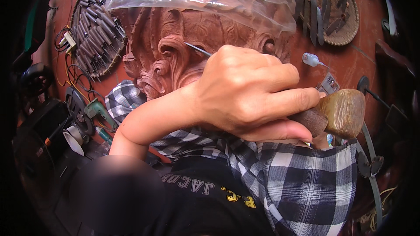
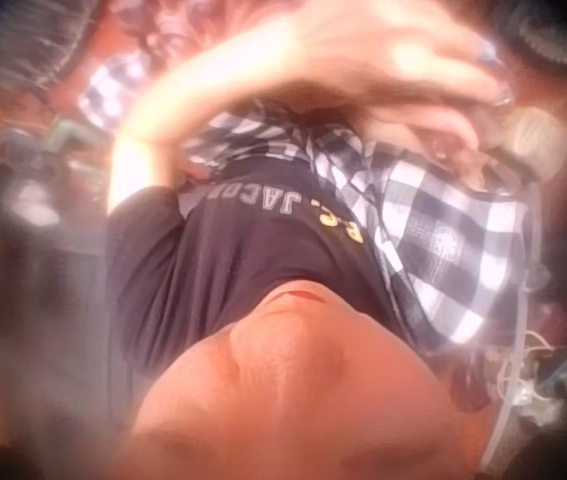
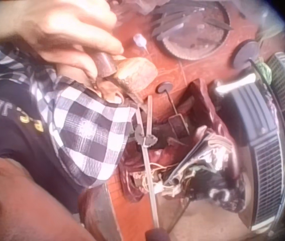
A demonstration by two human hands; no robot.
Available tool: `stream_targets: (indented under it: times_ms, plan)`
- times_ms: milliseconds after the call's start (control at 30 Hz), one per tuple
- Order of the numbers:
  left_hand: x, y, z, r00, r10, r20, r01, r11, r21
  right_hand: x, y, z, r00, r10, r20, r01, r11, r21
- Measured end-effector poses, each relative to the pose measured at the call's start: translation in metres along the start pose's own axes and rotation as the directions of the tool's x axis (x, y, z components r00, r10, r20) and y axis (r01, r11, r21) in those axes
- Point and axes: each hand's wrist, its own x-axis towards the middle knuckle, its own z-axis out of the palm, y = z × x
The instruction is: The person carves a large reddish-brown wooden block with swirling patterns. They use a chisel and mallet to shape the surface, then switch to a rotary tool to refine the details of the carved design.
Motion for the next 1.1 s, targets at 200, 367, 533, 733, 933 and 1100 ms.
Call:
stream_targets:
  times_ms: [200,367,533,733,933,1100]
  plan:
    - [-0.004,-0.001,-0.005,0.994,0.075,0.085,-0.069,0.995,-0.067,-0.002,-0.001,-0.004,0.999,-0.033,-0.007,0.032,0.997,-0.065]
    - [-0.004,-0.003,-0.009,0.995,0.089,-0.05,-0.097,0.978,-0.185,-0.003,-0.006,-0.014,0.997,-0.077,-0.013,0.075,0.989,-0.126]
    - [-0.004,0.002,-0.014,1.0,-0.007,-0.015,0.004,0.986,-0.169,0.004,-0.013,-0.014,0.99,-0.144,0.012,0.143,0.972,-0.184]
    - [0.002,0.001,-0.01,0.996,-0.022,-0.083,0.008,0.986,-0.169,0.002,-0.021,-0.02,0.984,-0.18,-0.015,0.168,0.943,-0.289]
    - [-0.003,0.006,-0.001,0.968,0.124,-0.218,-0.122,0.992,0.022,-0.011,0.032,-0.016,0.97,-0.194,-0.144,0.211,0.971,0.114]
    - [-0.005,0.027,0.001,0.976,0.19,-0.102,-0.202,0.971,-0.129,-0.009,0.044,-0.017,0.954,-0.252,-0.164,0.274,0.953,0.13]
